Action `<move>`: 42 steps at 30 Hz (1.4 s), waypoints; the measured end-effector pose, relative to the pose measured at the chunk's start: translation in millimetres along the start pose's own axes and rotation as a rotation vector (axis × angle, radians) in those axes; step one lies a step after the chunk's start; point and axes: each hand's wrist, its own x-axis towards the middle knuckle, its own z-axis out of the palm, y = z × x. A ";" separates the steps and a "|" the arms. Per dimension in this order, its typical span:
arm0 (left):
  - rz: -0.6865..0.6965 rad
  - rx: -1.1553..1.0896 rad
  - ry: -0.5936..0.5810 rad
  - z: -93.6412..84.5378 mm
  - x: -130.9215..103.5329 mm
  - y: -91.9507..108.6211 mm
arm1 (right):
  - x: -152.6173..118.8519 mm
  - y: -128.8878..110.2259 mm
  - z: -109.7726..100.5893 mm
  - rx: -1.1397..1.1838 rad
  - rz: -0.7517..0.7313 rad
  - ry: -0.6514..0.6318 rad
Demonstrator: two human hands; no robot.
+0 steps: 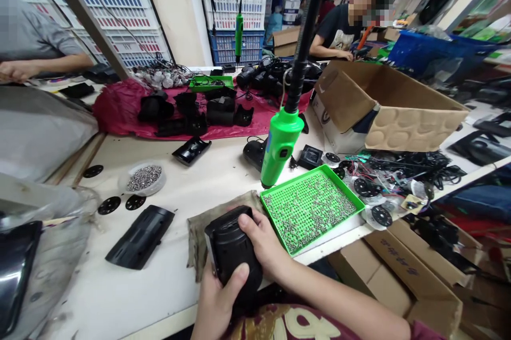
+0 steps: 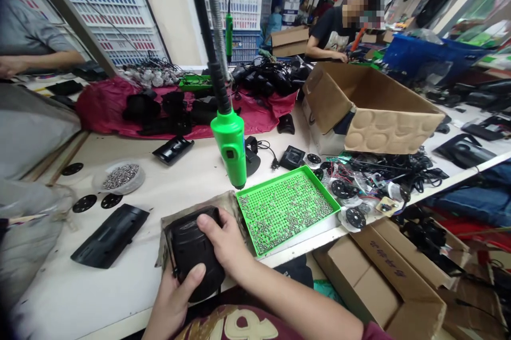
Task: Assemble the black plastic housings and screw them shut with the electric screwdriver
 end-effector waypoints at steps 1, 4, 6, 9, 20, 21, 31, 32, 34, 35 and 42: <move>-0.001 -0.004 0.004 0.3 0.3 1.2 | 0.7 1.5 0.9 0.006 -0.003 0.005; 0.000 -0.034 0.009 -1.4 1.8 3.5 | 1.9 4.1 3.5 0.001 -0.020 0.019; 0.000 -0.068 -0.016 -4.2 3.1 4.0 | 2.1 4.7 4.5 -0.009 -0.034 0.023; -0.011 -0.074 -0.065 -8.2 4.4 4.3 | 4.4 1.1 2.9 -0.074 -0.054 -0.010; -0.042 0.013 -0.092 -8.9 -2.7 14.1 | 24.7 -63.6 -3.1 -1.175 -0.363 -0.553; -0.036 0.026 -0.097 -9.5 -2.7 13.3 | 25.0 -62.6 -2.3 -1.195 -0.335 -0.528; -0.322 -0.509 0.102 -23.5 32.1 18.5 | 24.9 -26.8 -0.9 -0.756 -0.572 -0.075; -0.332 -0.584 0.123 -26.5 36.2 22.3 | 20.8 -22.9 -3.0 -0.735 -0.574 -0.070; -0.319 -0.668 0.137 -31.5 41.2 29.6 | 10.3 -15.0 -8.0 -0.749 -0.534 -0.078; -0.322 -0.687 0.143 -32.8 42.2 32.7 | 4.6 -11.5 -10.3 -0.778 -0.504 -0.088; -0.366 -0.716 0.157 -27.2 35.2 38.2 | -19.7 -4.4 -8.6 -0.890 -0.335 -0.207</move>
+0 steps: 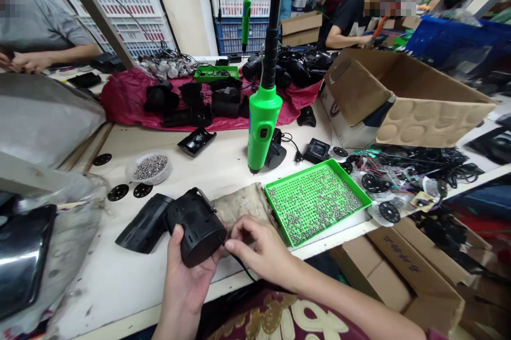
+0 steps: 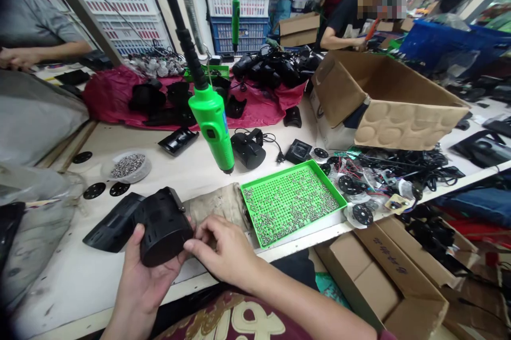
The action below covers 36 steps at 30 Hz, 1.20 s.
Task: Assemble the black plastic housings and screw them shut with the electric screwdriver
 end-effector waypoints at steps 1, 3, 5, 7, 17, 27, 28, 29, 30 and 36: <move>0.004 0.013 -0.019 -0.5 -0.6 -1.0 | -0.5 -1.8 0.6 -0.014 0.002 -0.036; 0.013 0.026 -0.040 -1.4 -1.0 -1.6 | -1.2 -3.6 2.0 -0.074 -0.018 -0.074; 0.002 0.011 -0.016 -1.3 -1.1 -0.6 | -2.1 -2.9 4.0 -0.196 -0.081 -0.060; -0.027 -0.014 0.013 -0.8 -1.2 1.1 | -3.2 -1.1 6.7 -0.364 -0.185 -0.032; -0.035 -0.099 -0.085 -17.4 4.4 -15.2 | -11.7 0.8 17.4 -0.317 -0.371 0.003; 0.122 0.060 0.055 -17.8 -1.0 -33.3 | -8.6 5.7 17.0 0.318 0.114 -0.056; 0.118 0.050 0.063 -16.9 -1.7 -34.2 | -8.5 8.5 19.1 0.366 0.135 -0.080; 0.112 0.043 0.069 -16.4 -2.3 -34.5 | -8.8 11.3 21.0 0.401 0.146 -0.097; 0.103 0.044 0.070 -16.2 -2.6 -34.4 | -9.2 13.7 22.4 0.427 0.155 -0.109; 0.036 0.096 0.054 -16.0 -4.7 -30.0 | -11.6 13.7 19.4 0.428 0.170 -0.103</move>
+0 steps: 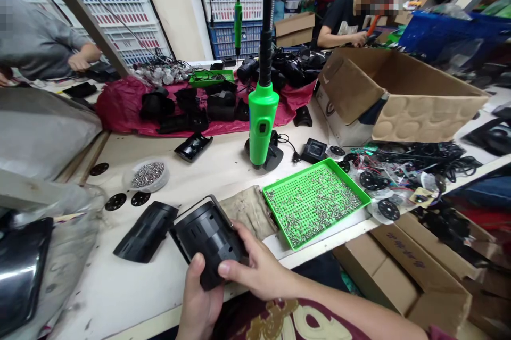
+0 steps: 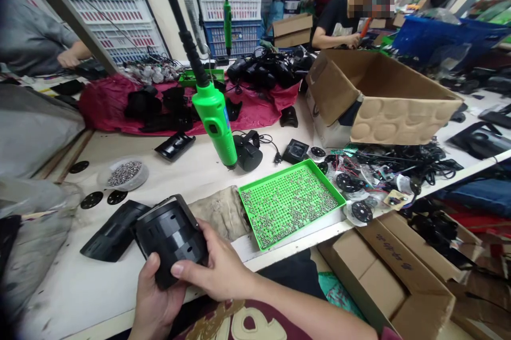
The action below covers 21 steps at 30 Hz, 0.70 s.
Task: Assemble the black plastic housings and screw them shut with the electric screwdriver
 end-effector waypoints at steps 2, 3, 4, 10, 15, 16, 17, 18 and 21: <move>-0.016 -0.004 0.020 2.4 -0.3 0.8 | 0.1 -5.3 -1.5 -0.068 -0.003 -0.005; -0.031 -0.006 0.025 3.7 -0.1 0.8 | 0.4 -8.1 -2.4 -0.105 0.002 -0.012; -0.043 -0.010 0.033 4.7 0.5 0.5 | 0.9 -10.7 -3.6 -0.139 0.016 -0.023; -0.005 -0.032 -0.008 1.7 5.8 -1.6 | 13.7 -32.9 -32.1 -0.271 -0.156 0.196; -0.013 -0.064 -0.056 0.3 6.1 5.0 | 61.4 -79.5 -70.8 -0.211 -0.511 0.491; -0.057 -0.092 -0.090 0.6 6.8 6.7 | 71.9 -88.9 -73.5 -0.151 -0.488 0.409; -0.108 -0.126 -0.129 0.7 7.9 8.2 | 80.8 -96.9 -73.8 -0.113 -0.467 0.341; -0.155 -0.163 -0.160 0.3 9.3 9.3 | 87.5 -103.3 -72.1 -0.085 -0.456 0.293; -0.226 -0.241 -0.180 -3.1 13.3 10.5 | 93.4 -110.5 -60.4 -0.041 -0.457 0.226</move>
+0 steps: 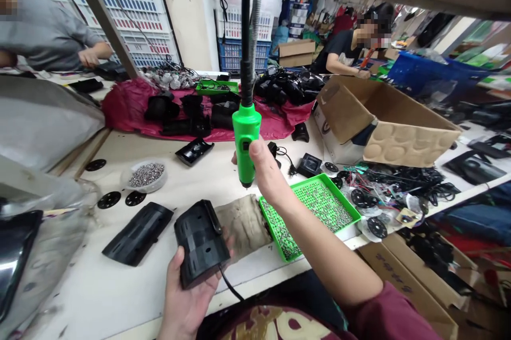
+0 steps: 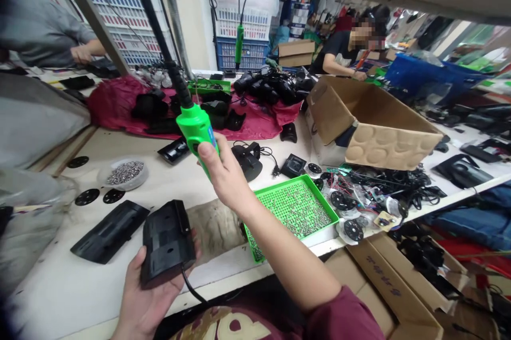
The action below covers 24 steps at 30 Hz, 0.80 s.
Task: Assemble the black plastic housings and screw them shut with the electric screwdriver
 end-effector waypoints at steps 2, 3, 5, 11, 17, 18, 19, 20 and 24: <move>0.012 -0.008 0.013 -2.7 0.7 0.3 | -6.4 0.1 5.4 -0.004 -0.010 0.004; 0.022 -0.001 0.023 -3.5 0.8 -0.1 | -10.4 0.9 6.5 -0.010 -0.017 0.015; 0.053 0.037 0.061 -3.6 0.8 -1.9 | -17.6 3.7 5.7 0.003 -0.036 0.033; 0.220 0.313 0.183 0.5 0.3 -13.5 | -30.7 8.7 1.2 0.247 -0.090 0.100; 0.278 0.499 0.171 6.9 -0.1 -20.9 | -44.3 -14.6 11.4 0.481 -0.212 0.188; 0.286 0.510 0.173 8.0 0.1 -21.2 | -45.2 -18.4 13.0 0.503 -0.218 0.179; 0.294 0.521 0.177 8.9 0.4 -21.5 | -45.6 -21.1 14.2 0.517 -0.218 0.174; 0.300 0.529 0.179 9.3 0.6 -21.8 | -45.9 -22.8 15.1 0.521 -0.216 0.177; 0.327 0.559 0.153 7.0 1.2 -23.9 | -45.4 -19.0 17.8 0.462 -0.210 0.244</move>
